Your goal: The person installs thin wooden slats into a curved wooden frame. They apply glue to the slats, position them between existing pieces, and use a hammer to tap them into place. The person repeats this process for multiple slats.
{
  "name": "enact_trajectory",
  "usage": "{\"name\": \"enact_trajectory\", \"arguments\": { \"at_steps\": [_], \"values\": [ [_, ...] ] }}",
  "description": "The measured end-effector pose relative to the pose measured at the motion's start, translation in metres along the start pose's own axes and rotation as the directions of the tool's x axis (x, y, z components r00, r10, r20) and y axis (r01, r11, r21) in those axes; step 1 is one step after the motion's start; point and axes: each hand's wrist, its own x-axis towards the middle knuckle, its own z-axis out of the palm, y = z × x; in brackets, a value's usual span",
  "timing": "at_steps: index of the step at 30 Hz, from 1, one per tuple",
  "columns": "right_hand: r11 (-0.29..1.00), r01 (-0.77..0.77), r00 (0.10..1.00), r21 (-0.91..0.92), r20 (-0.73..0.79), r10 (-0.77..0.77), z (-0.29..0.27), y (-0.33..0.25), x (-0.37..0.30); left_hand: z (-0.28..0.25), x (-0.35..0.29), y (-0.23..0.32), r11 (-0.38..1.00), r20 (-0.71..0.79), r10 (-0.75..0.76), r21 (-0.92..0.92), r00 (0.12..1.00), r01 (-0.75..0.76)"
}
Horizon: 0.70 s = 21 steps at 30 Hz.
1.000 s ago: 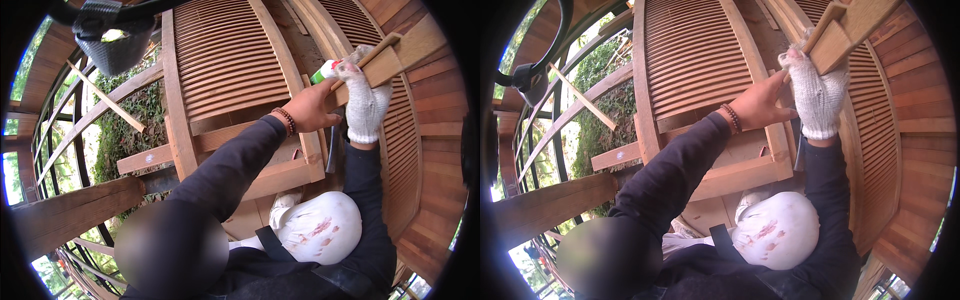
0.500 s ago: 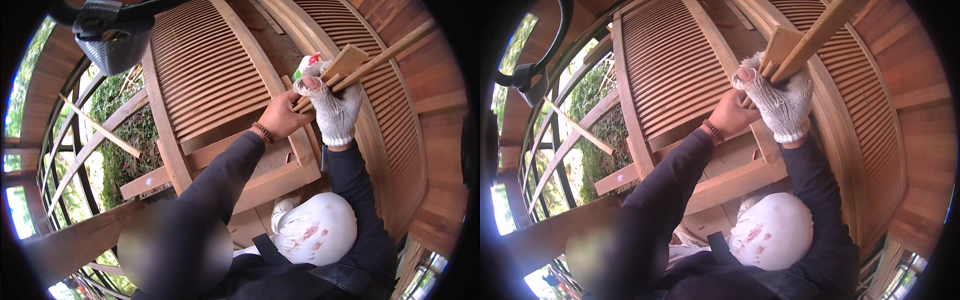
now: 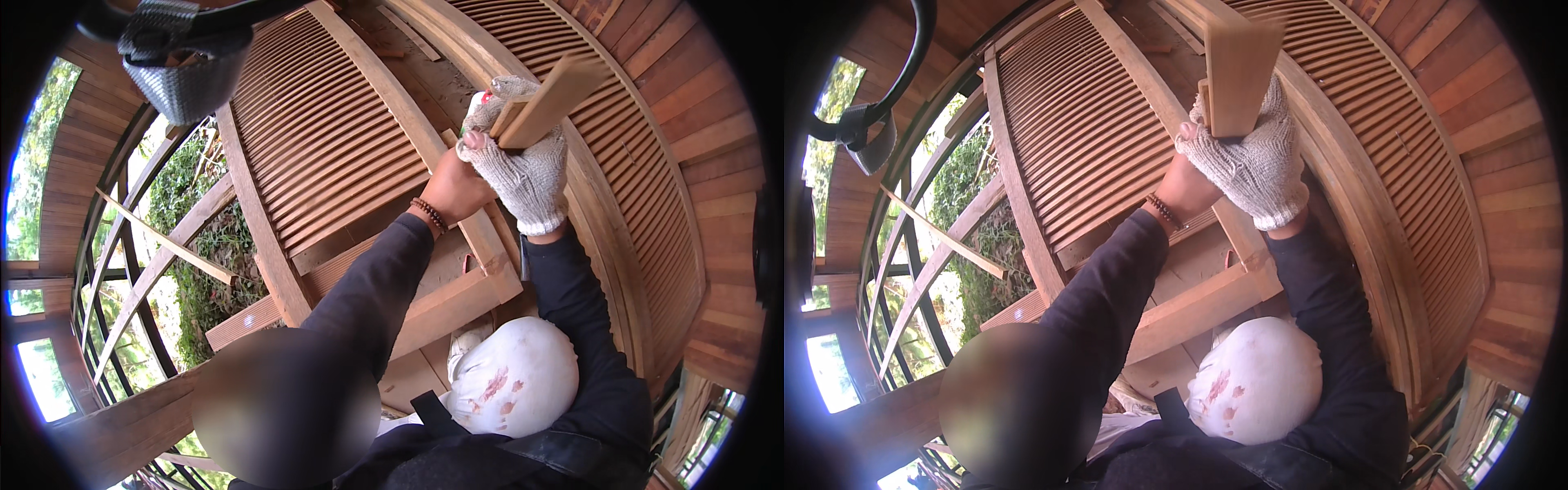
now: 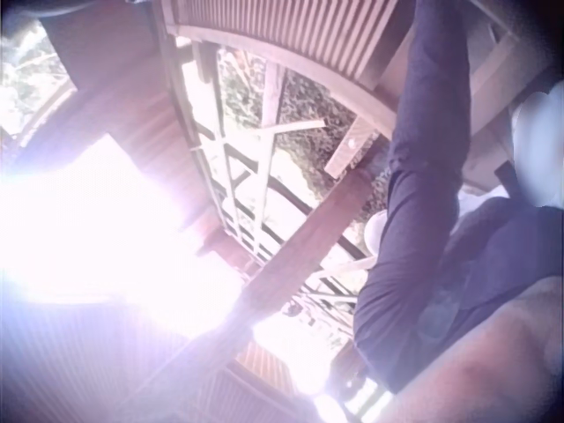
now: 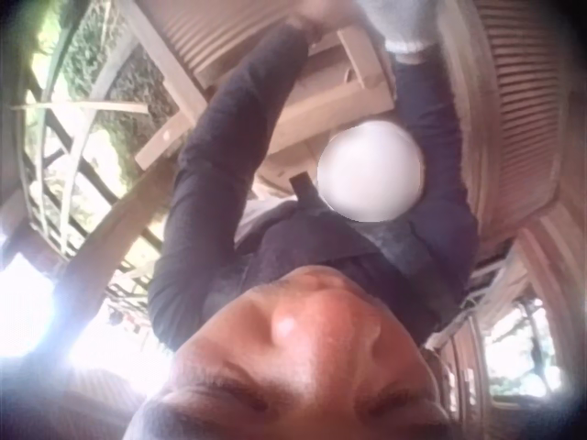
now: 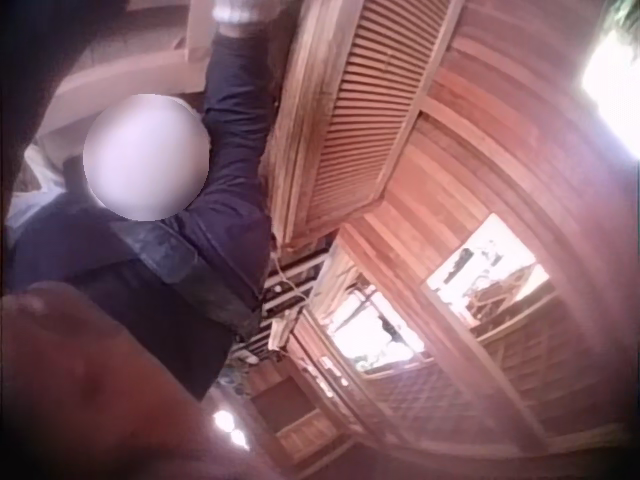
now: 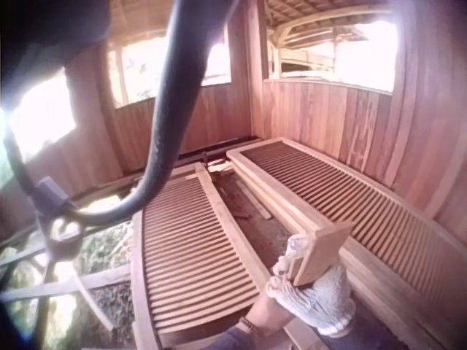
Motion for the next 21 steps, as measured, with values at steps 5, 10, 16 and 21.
{"name": "enact_trajectory", "arguments": {
  "at_steps": [5,10,16,21],
  "values": [
    [0.990,-0.099,0.995,0.100,0.036,0.096,0.005,0.005,0.001,-0.004,-0.002,-0.009,0.972,0.012,-0.101,-0.211,0.995,0.101],
    [0.985,0.065,0.998,0.160,-0.015,-0.063,0.005,0.003,-0.012,-0.007,-0.017,-0.043,0.454,0.260,-0.219,-0.826,0.940,0.334],
    [0.865,-0.273,0.962,-0.421,-0.140,0.236,-0.088,0.068,-0.136,-0.082,-0.120,0.019,0.918,-0.343,-0.391,-0.081,0.854,0.388],
    [0.075,-0.347,0.763,-0.935,-0.235,0.602,-0.195,0.113,-0.250,-0.137,-0.180,0.026,0.836,-0.536,-0.546,-0.390,0.644,0.385]
  ]
}}
